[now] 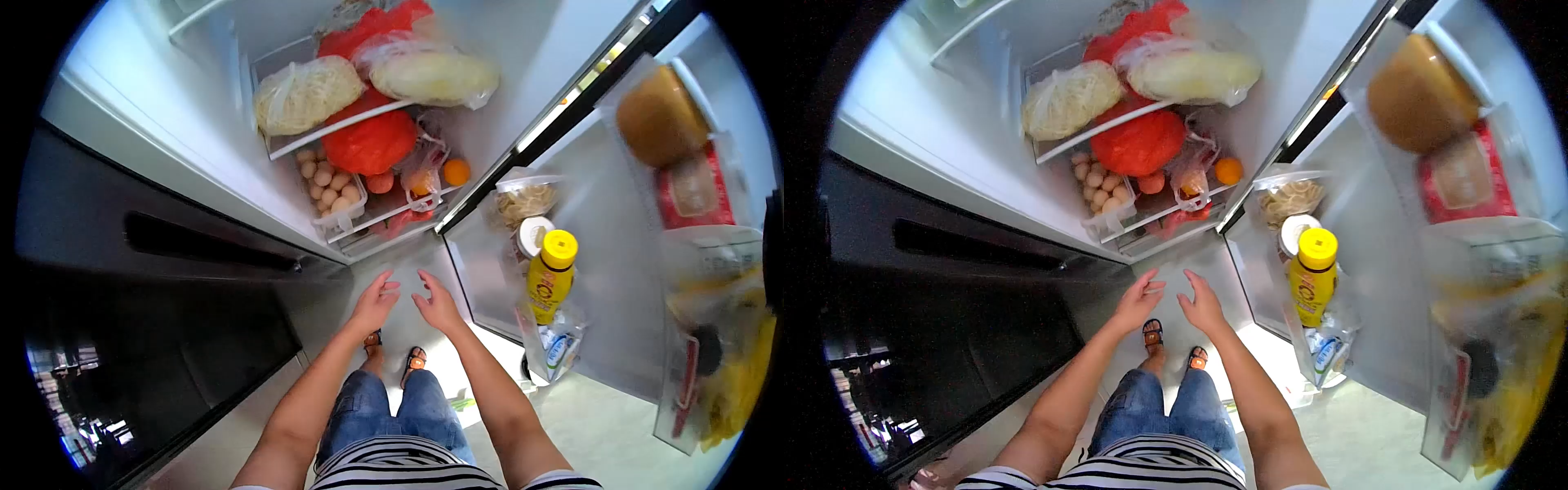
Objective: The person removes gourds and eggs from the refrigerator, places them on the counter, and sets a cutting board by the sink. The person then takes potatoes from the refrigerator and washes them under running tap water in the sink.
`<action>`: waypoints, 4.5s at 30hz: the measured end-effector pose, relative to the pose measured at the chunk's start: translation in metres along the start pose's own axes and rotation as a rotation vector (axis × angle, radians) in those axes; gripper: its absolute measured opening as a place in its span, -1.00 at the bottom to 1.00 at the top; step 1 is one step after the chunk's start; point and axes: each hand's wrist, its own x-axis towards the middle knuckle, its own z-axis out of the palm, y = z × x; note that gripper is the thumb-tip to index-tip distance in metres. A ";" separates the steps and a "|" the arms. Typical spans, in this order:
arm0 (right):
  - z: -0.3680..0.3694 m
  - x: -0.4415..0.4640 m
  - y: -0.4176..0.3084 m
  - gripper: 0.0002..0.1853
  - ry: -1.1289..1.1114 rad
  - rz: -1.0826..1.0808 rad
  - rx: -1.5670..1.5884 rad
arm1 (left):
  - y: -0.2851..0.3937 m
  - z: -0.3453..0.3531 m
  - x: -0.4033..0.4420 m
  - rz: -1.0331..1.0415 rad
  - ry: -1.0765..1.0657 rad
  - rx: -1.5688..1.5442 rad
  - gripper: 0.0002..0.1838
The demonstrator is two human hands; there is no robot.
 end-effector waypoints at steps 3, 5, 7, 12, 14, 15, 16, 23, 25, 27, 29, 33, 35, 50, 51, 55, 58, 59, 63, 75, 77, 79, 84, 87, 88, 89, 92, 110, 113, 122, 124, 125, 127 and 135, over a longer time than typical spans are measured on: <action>0.016 0.017 0.021 -0.37 -0.017 0.004 -0.003 | -0.002 0.008 0.013 0.000 0.060 -0.094 -0.37; 0.032 0.033 0.042 -0.40 0.022 -0.060 -0.043 | -0.030 0.012 0.028 0.085 0.126 -0.048 -0.41; 0.046 0.050 0.066 -0.44 0.094 -0.176 -0.121 | -0.065 0.015 0.051 0.121 0.196 0.005 -0.47; 0.069 0.093 0.093 -0.48 0.132 -0.379 -0.206 | -0.098 0.018 0.080 0.099 0.342 0.009 -0.53; 0.079 0.123 0.102 -0.49 0.178 -0.463 -0.236 | -0.116 0.014 0.102 0.188 0.396 0.031 -0.53; 0.085 0.141 0.108 -0.50 0.199 -0.487 -0.242 | -0.125 0.011 0.116 0.241 0.439 0.068 -0.53; 0.090 0.159 0.116 -0.50 0.227 -0.514 -0.250 | -0.132 0.007 0.133 0.302 0.478 0.104 -0.53; 0.135 0.205 0.194 -0.53 0.234 -0.366 -0.363 | -0.160 -0.015 0.238 0.610 0.540 0.493 -0.53; 0.142 0.202 0.207 -0.56 0.302 -0.395 -0.379 | -0.144 -0.023 0.251 0.417 0.470 0.427 -0.48; 0.145 0.210 0.223 -0.63 0.315 -0.393 -0.326 | -0.158 -0.027 0.266 0.414 0.500 0.397 -0.44; 0.149 0.216 0.231 -0.64 0.326 -0.390 -0.278 | -0.190 -0.036 0.287 0.602 0.624 0.409 -0.40; 0.158 0.226 0.230 -0.66 0.449 -0.466 -0.259 | -0.200 -0.042 0.268 0.469 0.498 -0.187 -0.40; 0.162 0.228 0.222 -0.66 0.518 -0.527 -0.208 | -0.202 -0.048 0.262 0.485 0.480 -0.466 -0.45; 0.139 0.228 0.233 -0.63 0.405 -0.335 -0.079 | -0.211 -0.049 0.222 0.326 0.681 -0.357 -0.77; 0.136 0.224 0.235 -0.63 0.379 -0.320 -0.059 | -0.212 -0.047 0.214 0.320 0.688 -0.339 -0.77; 0.134 0.196 0.255 -0.61 0.284 -0.292 0.083 | -0.220 -0.028 0.186 0.346 0.610 -0.191 -0.80; 0.134 0.189 0.264 -0.63 0.240 -0.224 -0.015 | -0.213 -0.022 0.179 0.439 0.533 0.274 -0.69; 0.137 0.188 0.263 -0.66 0.271 -0.231 0.004 | -0.213 -0.021 0.182 0.527 0.626 0.450 -0.64; 0.140 0.195 0.247 -0.68 0.331 -0.298 0.005 | -0.186 -0.017 0.196 0.771 0.799 1.025 -0.44; 0.118 0.170 0.242 -0.54 0.108 0.015 0.836 | -0.183 -0.050 0.205 0.504 0.711 0.264 -0.32; 0.119 0.150 0.250 -0.58 0.098 -0.001 0.818 | -0.196 -0.035 0.185 0.480 0.712 0.392 -0.48; 0.124 0.132 0.252 -0.68 0.234 -0.100 0.641 | -0.207 -0.017 0.175 0.365 0.444 0.084 -0.59; 0.129 0.088 0.254 -0.77 0.294 -0.300 0.184 | -0.199 0.015 0.174 0.293 0.121 -0.404 -0.62; 0.141 0.079 0.260 -0.68 0.256 -0.583 -0.214 | -0.199 0.013 0.177 0.167 0.019 -0.661 -0.61; 0.143 0.078 0.258 -0.65 0.215 -0.608 -0.233 | -0.201 0.013 0.177 0.162 0.070 -0.689 -0.61; 0.145 0.076 0.255 -0.62 0.174 -0.632 -0.252 | -0.204 0.012 0.178 0.156 0.122 -0.715 -0.62; 0.139 0.080 0.236 -0.56 0.098 -0.785 -0.213 | -0.199 -0.002 0.174 0.195 0.253 -0.746 -0.65; 0.128 0.246 0.179 -0.58 0.174 -0.821 0.152 | -0.214 -0.031 0.154 0.165 0.304 -0.817 -0.64; 0.121 0.261 0.179 -0.59 0.156 -0.772 0.191 | -0.217 -0.036 0.149 0.190 0.252 -0.842 -0.62; 0.132 0.232 0.204 -0.65 0.242 -0.412 -0.433 | -0.223 -0.049 0.144 0.314 0.189 -1.070 -0.57; 0.143 0.231 0.206 -0.60 0.326 -0.516 -0.709 | -0.223 -0.049 0.144 0.306 0.175 -1.088 -0.57; 0.147 0.232 0.207 -0.61 0.322 -0.517 -0.694 | -0.222 -0.047 0.144 0.300 0.168 -1.089 -0.57; 0.150 0.236 0.206 -0.64 0.318 -0.522 -0.665 | -0.225 -0.046 0.146 0.301 0.137 -1.090 -0.57; 0.109 0.195 0.202 -0.58 -0.086 -0.038 0.823 | -0.225 -0.035 0.153 0.313 0.064 -1.126 -0.56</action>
